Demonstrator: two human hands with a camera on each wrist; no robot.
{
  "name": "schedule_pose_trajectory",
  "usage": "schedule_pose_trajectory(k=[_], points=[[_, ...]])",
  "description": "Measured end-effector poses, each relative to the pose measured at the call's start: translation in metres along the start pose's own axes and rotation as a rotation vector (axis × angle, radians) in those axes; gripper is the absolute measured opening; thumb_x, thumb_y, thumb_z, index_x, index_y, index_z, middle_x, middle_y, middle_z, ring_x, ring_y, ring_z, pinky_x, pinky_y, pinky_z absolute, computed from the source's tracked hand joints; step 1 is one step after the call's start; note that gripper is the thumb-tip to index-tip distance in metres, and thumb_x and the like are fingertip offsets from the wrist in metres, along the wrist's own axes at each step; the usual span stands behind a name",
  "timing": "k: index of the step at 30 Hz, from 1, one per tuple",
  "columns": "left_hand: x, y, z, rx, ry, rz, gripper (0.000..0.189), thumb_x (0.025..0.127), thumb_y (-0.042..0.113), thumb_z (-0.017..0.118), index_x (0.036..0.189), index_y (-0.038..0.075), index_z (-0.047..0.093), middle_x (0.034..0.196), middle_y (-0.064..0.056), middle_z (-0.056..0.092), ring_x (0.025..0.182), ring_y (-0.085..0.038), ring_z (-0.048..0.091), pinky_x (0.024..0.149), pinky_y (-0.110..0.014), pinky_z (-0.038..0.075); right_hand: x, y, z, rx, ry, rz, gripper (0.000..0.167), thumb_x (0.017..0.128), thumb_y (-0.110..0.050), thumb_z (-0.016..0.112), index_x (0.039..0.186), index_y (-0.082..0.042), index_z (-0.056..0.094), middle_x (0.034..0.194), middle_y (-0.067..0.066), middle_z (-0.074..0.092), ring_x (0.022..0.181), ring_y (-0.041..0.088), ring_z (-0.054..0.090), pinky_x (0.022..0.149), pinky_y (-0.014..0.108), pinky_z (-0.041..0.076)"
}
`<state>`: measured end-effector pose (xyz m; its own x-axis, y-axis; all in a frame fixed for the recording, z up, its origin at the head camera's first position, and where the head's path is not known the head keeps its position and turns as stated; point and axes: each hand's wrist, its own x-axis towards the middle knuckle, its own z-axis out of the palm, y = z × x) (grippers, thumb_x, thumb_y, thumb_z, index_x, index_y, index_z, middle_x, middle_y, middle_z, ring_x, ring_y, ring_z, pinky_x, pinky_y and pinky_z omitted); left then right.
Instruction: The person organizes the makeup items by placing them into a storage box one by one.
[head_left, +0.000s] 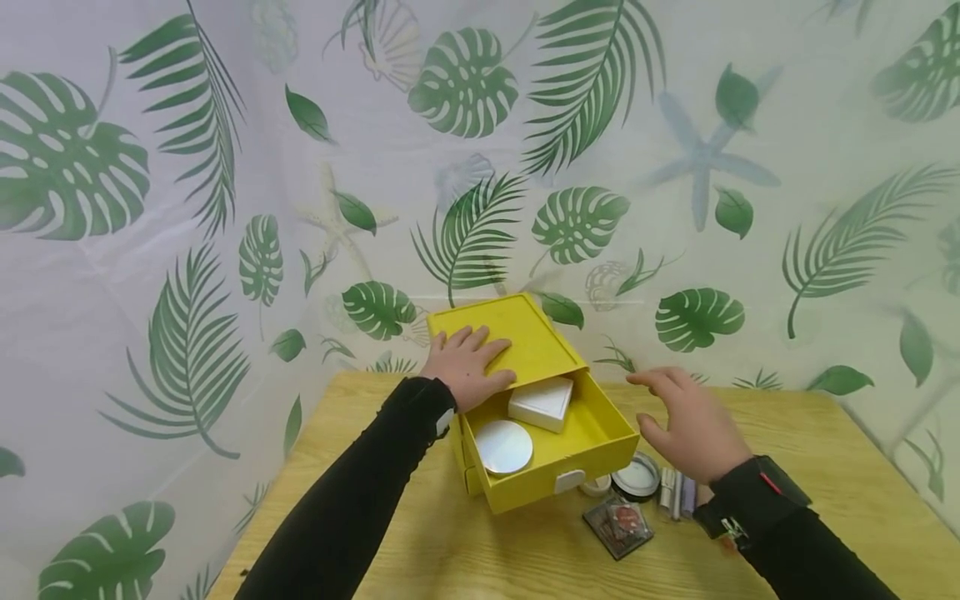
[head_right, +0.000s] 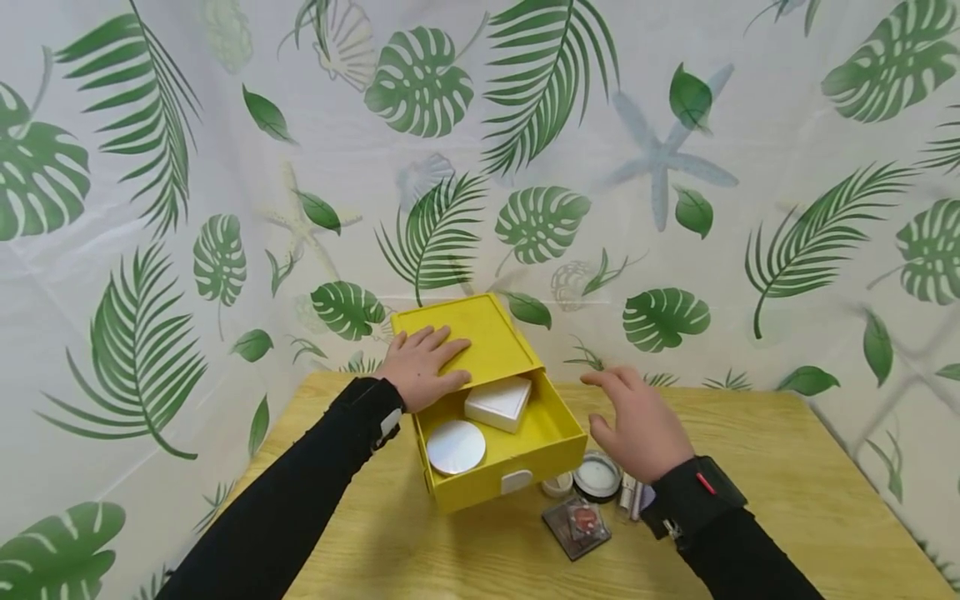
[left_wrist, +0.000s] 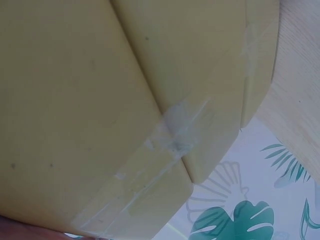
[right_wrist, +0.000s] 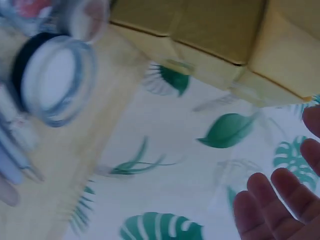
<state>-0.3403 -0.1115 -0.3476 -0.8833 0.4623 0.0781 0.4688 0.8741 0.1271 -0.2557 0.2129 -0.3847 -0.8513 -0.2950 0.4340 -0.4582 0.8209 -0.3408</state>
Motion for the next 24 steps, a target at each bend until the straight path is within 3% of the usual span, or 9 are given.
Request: schedule_pose_trajectory(k=[6, 11, 14, 18, 24], points=[[0.004, -0.001, 0.003, -0.004, -0.002, -0.008, 0.066, 0.101, 0.062, 0.039, 0.159, 0.03, 0.037, 0.166, -0.006, 0.026, 0.153, -0.03, 0.019, 0.121, -0.058, 0.009, -0.019, 0.026, 0.036, -0.063, -0.125, 0.061, 0.059, 0.087, -0.01, 0.076, 0.142, -0.002, 0.054, 0.139, 0.025, 0.05, 0.12, 0.048, 0.054, 0.092, 0.057, 0.052], [0.007, -0.003, 0.005, -0.002, -0.007, -0.012, 0.067, 0.101, 0.063, 0.039, 0.159, 0.031, 0.035, 0.167, -0.005, 0.024, 0.153, -0.029, 0.018, 0.122, -0.058, 0.008, -0.031, 0.039, 0.059, -0.118, -0.193, 0.07, 0.051, 0.083, -0.012, 0.079, 0.13, 0.002, 0.063, 0.137, 0.029, 0.052, 0.119, 0.05, 0.055, 0.093, 0.058, 0.052], [0.005, -0.002, 0.002, 0.001, -0.004, -0.008, 0.067, 0.101, 0.063, 0.039, 0.159, 0.031, 0.036, 0.166, -0.006, 0.025, 0.153, -0.03, 0.018, 0.122, -0.058, 0.009, -0.036, 0.045, 0.067, -0.13, -0.233, 0.087, 0.043, 0.082, -0.011, 0.079, 0.122, -0.001, 0.067, 0.132, 0.026, 0.056, 0.115, 0.047, 0.058, 0.091, 0.057, 0.052], [0.001, 0.0, -0.001, -0.005, 0.01, 0.003, 0.066, 0.101, 0.061, 0.04, 0.158, 0.029, 0.038, 0.165, -0.007, 0.027, 0.152, -0.031, 0.02, 0.121, -0.059, 0.01, -0.04, 0.05, 0.074, -0.114, -0.287, 0.125, 0.045, 0.08, -0.011, 0.079, 0.123, -0.006, 0.067, 0.13, 0.022, 0.058, 0.111, 0.044, 0.061, 0.081, 0.058, 0.055], [0.001, 0.0, 0.001, 0.002, 0.007, -0.001, 0.066, 0.101, 0.061, 0.039, 0.159, 0.029, 0.037, 0.166, -0.007, 0.026, 0.152, -0.031, 0.02, 0.121, -0.058, 0.01, -0.046, 0.054, 0.083, -0.167, -0.32, 0.162, 0.058, 0.079, -0.017, 0.082, 0.133, -0.011, 0.063, 0.134, 0.019, 0.058, 0.11, 0.047, 0.06, 0.073, 0.074, 0.045]])
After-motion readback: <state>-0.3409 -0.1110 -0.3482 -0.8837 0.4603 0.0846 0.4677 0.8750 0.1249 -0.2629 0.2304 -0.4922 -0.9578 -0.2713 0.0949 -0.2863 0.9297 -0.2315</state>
